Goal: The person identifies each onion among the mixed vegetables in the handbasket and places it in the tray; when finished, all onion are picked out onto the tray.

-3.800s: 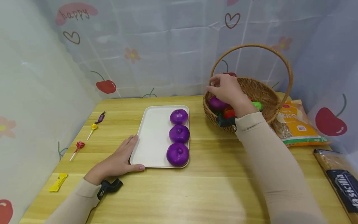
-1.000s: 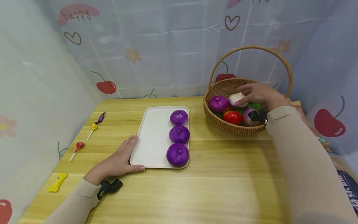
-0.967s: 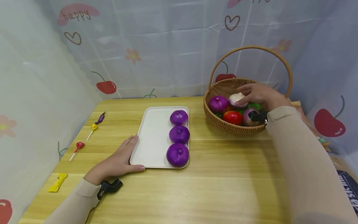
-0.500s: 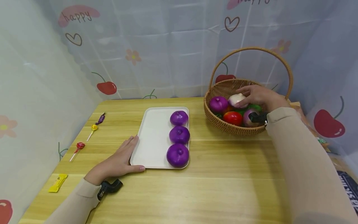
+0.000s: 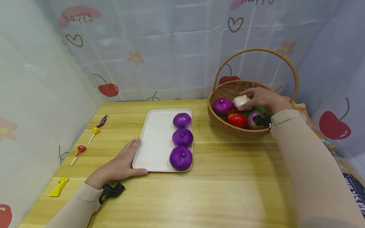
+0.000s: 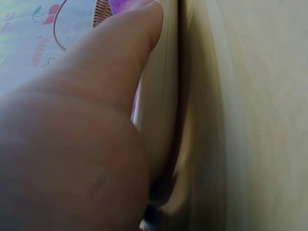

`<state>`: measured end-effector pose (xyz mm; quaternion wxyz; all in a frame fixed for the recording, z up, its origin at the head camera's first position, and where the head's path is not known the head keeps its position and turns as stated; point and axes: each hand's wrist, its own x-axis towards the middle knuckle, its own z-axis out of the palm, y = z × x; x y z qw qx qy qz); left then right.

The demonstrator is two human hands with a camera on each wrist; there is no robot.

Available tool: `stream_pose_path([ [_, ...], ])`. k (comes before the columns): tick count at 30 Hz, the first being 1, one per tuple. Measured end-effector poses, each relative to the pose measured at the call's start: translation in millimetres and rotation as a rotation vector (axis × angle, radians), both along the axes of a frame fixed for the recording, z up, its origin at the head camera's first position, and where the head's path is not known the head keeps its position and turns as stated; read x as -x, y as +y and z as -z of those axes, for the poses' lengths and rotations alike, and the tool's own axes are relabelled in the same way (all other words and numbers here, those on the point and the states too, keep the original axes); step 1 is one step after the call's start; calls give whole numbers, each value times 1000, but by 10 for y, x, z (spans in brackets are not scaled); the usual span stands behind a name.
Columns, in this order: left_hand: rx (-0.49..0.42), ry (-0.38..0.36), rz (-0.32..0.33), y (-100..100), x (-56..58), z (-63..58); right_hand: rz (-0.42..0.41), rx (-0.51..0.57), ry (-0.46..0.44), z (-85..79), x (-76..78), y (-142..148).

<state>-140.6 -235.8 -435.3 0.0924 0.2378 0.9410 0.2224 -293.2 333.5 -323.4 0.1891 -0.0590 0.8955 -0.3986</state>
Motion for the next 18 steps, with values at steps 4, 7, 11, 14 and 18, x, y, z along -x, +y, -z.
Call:
stream_pose_path([
  [4, -7, 2, -1, 2, 0, -8, -22, -43, 25, -18, 12, 1],
  [7, -7, 2, -2, 6, -7, -15, -42, -91, 51, -27, 17, 1],
  [11, -6, -4, -2, 12, -19, -27, -55, -123, 76, -26, 16, 7],
  [14, -6, -1, 2, 17, -21, -31, -53, -118, 83, -15, 10, 16],
  [18, -4, 3, 4, 19, -22, -34, -32, -71, 64, 2, -8, 24],
])
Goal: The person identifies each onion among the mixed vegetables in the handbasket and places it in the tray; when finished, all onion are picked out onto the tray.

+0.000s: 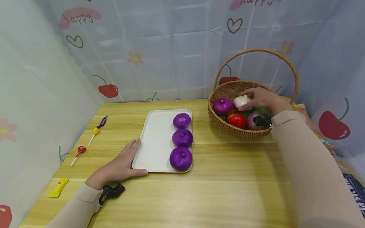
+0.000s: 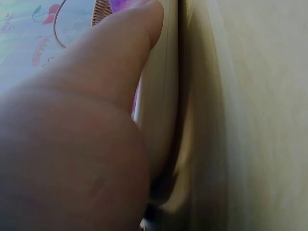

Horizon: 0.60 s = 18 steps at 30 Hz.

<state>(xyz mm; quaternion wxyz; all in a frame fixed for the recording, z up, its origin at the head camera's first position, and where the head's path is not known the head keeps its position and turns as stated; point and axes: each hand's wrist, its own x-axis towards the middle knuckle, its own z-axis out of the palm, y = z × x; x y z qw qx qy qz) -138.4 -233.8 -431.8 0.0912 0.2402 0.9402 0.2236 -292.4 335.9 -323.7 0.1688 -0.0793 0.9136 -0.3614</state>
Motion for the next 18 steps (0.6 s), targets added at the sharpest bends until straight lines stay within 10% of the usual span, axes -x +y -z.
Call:
stream_pose_path([
  [18, 15, 11, 0, -10, 15, 40, 0, 67, 2, -44, -5, -27],
])
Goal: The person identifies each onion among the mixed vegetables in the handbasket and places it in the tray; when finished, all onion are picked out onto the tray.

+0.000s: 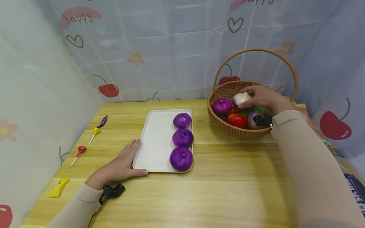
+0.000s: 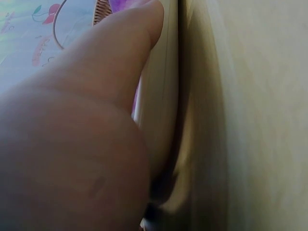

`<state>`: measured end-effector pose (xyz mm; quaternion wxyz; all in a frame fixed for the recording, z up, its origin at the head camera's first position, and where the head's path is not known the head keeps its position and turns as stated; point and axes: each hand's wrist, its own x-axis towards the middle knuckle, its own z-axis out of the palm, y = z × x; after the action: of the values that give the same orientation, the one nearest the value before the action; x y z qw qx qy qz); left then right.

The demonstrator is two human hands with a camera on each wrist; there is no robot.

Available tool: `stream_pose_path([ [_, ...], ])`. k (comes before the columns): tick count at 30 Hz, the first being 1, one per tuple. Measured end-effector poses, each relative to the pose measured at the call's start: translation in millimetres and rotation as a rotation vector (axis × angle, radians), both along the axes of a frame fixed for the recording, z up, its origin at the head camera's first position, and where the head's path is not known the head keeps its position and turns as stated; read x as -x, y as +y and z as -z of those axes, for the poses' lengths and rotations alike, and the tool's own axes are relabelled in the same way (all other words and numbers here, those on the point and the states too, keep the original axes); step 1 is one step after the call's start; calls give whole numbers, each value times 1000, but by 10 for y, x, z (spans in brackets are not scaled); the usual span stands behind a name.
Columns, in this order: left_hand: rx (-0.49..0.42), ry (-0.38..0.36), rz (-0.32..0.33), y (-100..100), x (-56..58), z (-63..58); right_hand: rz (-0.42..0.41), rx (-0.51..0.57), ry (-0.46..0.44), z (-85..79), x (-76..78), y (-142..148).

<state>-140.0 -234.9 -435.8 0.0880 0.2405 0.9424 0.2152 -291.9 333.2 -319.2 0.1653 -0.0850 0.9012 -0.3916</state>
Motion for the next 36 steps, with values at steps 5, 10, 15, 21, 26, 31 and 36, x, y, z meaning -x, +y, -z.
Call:
stream_pose_path([
  [5, 6, 3, 1, -6, 2, 9, 6, 10, -1, -48, -42, -41],
  [10, -1, 1, -4, -11, 4, 3, -35, -75, 74, -132, -59, -108],
  [15, -8, 3, -6, -8, 6, -5, -49, -80, 91, -219, -80, -188],
  [21, -14, -8, -6, -4, -8, -14, -60, -81, 93, -230, -103, -207],
  [26, -7, -4, -7, -5, -5, -18, -72, -92, 110, -268, -126, -232],
  [31, -4, -4, -7, -10, -4, -12, -86, -113, 145, -340, -165, -301],
  [36, 4, -8, -4, -5, -2, 3, -93, -121, 174, -414, -238, -413],
])
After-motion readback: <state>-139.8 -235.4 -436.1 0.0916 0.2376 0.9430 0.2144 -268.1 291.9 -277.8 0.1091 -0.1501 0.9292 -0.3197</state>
